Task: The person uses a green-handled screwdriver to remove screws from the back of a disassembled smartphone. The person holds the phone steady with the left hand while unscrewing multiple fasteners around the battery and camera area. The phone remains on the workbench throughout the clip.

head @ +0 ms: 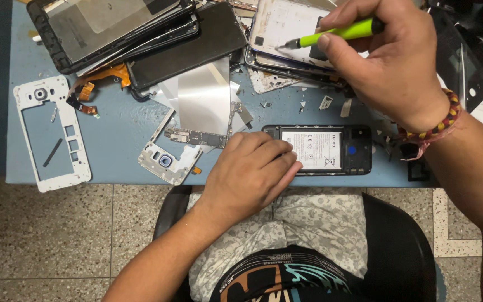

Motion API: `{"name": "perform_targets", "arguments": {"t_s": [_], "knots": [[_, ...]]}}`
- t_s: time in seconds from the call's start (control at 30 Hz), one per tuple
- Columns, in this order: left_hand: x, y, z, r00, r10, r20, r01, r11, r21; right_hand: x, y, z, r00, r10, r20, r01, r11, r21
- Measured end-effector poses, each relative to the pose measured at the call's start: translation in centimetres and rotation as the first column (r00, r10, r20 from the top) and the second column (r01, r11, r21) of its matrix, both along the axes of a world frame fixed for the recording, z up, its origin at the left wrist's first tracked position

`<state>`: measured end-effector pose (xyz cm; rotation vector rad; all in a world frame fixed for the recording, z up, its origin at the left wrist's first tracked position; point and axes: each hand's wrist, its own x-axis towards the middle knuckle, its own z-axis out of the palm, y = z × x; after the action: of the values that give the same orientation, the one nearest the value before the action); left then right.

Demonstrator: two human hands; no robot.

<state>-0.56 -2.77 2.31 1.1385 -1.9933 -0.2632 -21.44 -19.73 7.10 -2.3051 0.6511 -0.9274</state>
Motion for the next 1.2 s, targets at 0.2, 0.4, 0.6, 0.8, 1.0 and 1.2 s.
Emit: {"name": "perform_targets", "arguments": {"t_s": [0.2,0.4,0.6,0.8,1.0,1.2], "knots": [[0.0,0.0,-0.2,1.000,0.001,-0.009,-0.001,1.000,0.001,-1.4,0.4,1.0,0.998,0.058,-0.020,-0.060,0.991,-0.122],[0.1,0.2,-0.4,0.991,0.048,-0.121,-0.050,0.999,-0.011,-1.7,3.5,3.7,0.997,0.072,-0.009,-0.073,0.997,-0.040],[0.0,0.3,-0.2,0.961,0.146,-0.233,-0.144,0.989,0.028,-3.9,7.8,4.5,0.999,0.046,-0.025,-0.041,0.988,0.152],[0.0,0.4,0.2,0.960,0.126,-0.249,-0.122,0.992,0.033,-4.5,9.5,4.2,0.999,0.011,-0.052,0.001,0.977,0.211],[0.1,0.5,0.0,0.967,0.105,-0.233,-0.096,0.994,0.050,-4.3,9.6,4.1,0.999,0.012,-0.040,-0.003,0.976,0.216],[0.3,0.4,-0.5,0.967,0.094,-0.235,-0.079,0.994,0.071,-4.5,9.6,4.2,0.996,0.012,-0.093,0.007,0.980,0.197]]}}
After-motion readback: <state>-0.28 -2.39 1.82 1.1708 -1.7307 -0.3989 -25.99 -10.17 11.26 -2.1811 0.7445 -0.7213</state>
